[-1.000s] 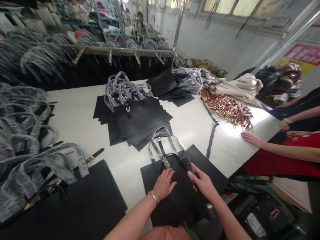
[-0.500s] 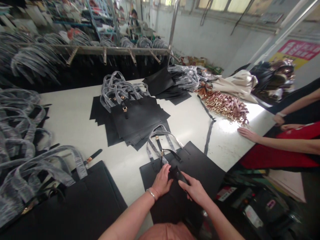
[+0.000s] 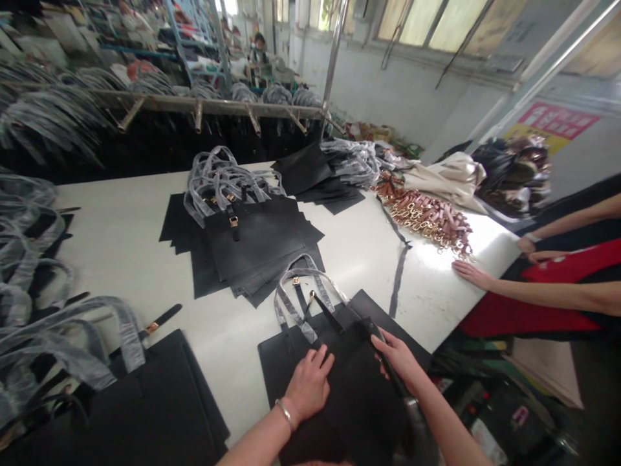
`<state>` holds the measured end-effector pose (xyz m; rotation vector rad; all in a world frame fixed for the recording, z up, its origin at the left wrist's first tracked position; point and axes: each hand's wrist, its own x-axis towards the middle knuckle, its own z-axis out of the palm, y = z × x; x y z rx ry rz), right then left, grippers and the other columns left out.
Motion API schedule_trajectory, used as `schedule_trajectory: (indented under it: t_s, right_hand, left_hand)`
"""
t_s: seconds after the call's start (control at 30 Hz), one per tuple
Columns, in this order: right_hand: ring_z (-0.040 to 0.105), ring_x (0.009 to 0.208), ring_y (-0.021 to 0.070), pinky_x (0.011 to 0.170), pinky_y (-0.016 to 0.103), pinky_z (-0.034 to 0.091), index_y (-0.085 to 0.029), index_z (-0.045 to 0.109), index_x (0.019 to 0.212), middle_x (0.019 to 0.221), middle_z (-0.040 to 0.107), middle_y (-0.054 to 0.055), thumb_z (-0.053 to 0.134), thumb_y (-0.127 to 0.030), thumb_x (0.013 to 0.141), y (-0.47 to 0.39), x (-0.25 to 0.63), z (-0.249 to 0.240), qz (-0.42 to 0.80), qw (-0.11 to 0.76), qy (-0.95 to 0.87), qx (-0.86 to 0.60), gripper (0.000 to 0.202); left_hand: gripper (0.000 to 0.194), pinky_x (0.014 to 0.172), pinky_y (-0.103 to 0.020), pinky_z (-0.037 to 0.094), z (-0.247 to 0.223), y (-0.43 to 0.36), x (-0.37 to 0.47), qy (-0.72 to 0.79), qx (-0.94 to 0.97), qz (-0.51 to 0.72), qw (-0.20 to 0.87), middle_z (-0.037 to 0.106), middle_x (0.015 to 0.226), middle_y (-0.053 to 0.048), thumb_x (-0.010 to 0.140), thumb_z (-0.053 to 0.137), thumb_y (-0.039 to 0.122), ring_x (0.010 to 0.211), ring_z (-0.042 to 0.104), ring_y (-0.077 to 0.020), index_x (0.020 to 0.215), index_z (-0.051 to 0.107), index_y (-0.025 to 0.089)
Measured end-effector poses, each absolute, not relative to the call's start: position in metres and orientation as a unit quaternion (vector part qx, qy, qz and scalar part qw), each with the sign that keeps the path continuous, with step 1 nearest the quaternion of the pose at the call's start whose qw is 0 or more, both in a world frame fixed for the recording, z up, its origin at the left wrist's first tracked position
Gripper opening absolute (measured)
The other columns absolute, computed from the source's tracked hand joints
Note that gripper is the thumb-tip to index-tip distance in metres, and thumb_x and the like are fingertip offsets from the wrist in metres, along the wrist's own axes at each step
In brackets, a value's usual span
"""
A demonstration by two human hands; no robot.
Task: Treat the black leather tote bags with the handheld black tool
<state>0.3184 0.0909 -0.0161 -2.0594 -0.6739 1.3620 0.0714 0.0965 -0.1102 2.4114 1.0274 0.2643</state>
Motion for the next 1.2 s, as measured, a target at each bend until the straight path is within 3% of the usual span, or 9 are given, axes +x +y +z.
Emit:
schedule_trajectory:
  t_s: [0.33,0.43,0.53,0.6,0.73,0.83,0.9,1.03,1.2]
  right_hand:
    - [0.056,0.044,0.0106,0.040,0.022,0.045,-0.024,0.044,0.141,0.065,0.057,-0.004,0.053,-0.051,0.087,0.124,0.324,-0.023,0.467,0.317,-0.304,-0.767,0.061]
    - [0.056,0.045,0.0108,0.042,0.022,0.046,-0.024,0.042,0.143,0.067,0.058,-0.005,0.056,-0.051,0.086,0.121,0.325,-0.021,0.458,0.309,-0.340,-0.761,0.065]
    - [0.056,0.040,0.0106,0.037,0.021,0.044,-0.022,0.048,0.140,0.063,0.059,-0.004,0.057,-0.049,0.085,0.114,0.325,-0.021,0.470,0.284,-0.360,-0.754,0.062]
    - [0.056,0.039,0.0101,0.036,0.020,0.042,-0.023,0.050,0.138,0.062,0.059,-0.005,0.057,-0.046,0.085,0.110,0.322,-0.022,0.475,0.276,-0.369,-0.749,0.058]
    - [0.056,0.040,0.0098,0.038,0.019,0.043,-0.024,0.053,0.138,0.058,0.062,-0.005,0.062,-0.038,0.082,0.105,0.308,-0.027,0.473,0.277,-0.383,-0.743,0.058]
    - [0.055,0.040,0.0099,0.040,0.019,0.044,-0.024,0.054,0.137,0.058,0.064,-0.004,0.066,-0.036,0.080,0.103,0.295,-0.027,0.468,0.281,-0.391,-0.741,0.060]
    - [0.056,0.042,0.0101,0.042,0.019,0.045,-0.025,0.054,0.137,0.061,0.066,-0.004,0.067,-0.037,0.079,0.099,0.287,-0.023,0.468,0.287,-0.398,-0.735,0.061]
    - [0.059,0.048,0.0117,0.047,0.021,0.047,-0.026,0.052,0.139,0.071,0.070,-0.001,0.065,-0.040,0.080,0.090,0.274,-0.009,0.465,0.302,-0.418,-0.720,0.062]
    - [0.059,0.047,0.0125,0.047,0.022,0.047,-0.023,0.048,0.142,0.070,0.068,-0.001,0.060,-0.043,0.083,0.079,0.272,-0.006,0.468,0.310,-0.412,-0.718,0.064]
  left_hand:
    - [0.064,0.099,-0.048,0.045,-0.112,0.095,0.076,0.399,0.871,0.073,0.276,0.040,0.147,-0.012,0.076,0.053,0.014,0.126,0.041,-0.0334,0.138,0.044,0.023]
    - [0.046,0.094,-0.043,0.049,-0.103,0.105,0.081,0.421,0.853,0.073,0.299,0.048,0.139,-0.010,0.082,0.050,0.017,0.121,0.048,-0.0302,0.128,0.052,0.025]
    - [0.023,0.083,-0.033,0.053,-0.089,0.138,0.089,0.466,0.820,0.071,0.324,0.060,0.115,-0.007,0.093,0.044,0.027,0.097,0.062,-0.0219,0.111,0.058,0.023]
    - [0.024,0.081,-0.032,0.052,-0.082,0.169,0.093,0.516,0.806,0.085,0.278,0.061,0.108,-0.009,0.095,0.043,0.029,0.094,0.063,-0.0218,0.113,0.057,0.019]
    - [0.040,0.092,-0.038,0.047,-0.082,0.232,0.097,0.552,0.816,0.121,0.117,0.049,0.130,-0.017,0.089,0.050,0.018,0.116,0.052,-0.0302,0.128,0.049,0.011]
    - [0.029,0.090,-0.040,0.047,-0.090,0.263,0.095,0.526,0.843,0.070,0.093,0.056,0.119,-0.015,0.089,0.046,0.015,0.106,0.055,-0.0310,0.115,0.059,0.011]
    - [0.028,0.091,-0.040,0.045,-0.094,0.273,0.090,0.509,0.853,0.047,0.102,0.060,0.111,-0.013,0.092,0.040,0.013,0.104,0.056,-0.0295,0.109,0.062,0.012]
    - [0.037,0.093,-0.035,0.045,-0.092,0.275,0.083,0.508,0.838,0.042,0.191,0.059,0.119,-0.013,0.095,0.032,0.011,0.110,0.057,-0.0253,0.124,0.055,0.015]
    - [0.033,0.096,-0.030,0.043,-0.082,0.276,0.083,0.501,0.825,0.042,0.259,0.061,0.119,-0.012,0.091,0.041,0.009,0.112,0.057,-0.0211,0.117,0.059,0.017]
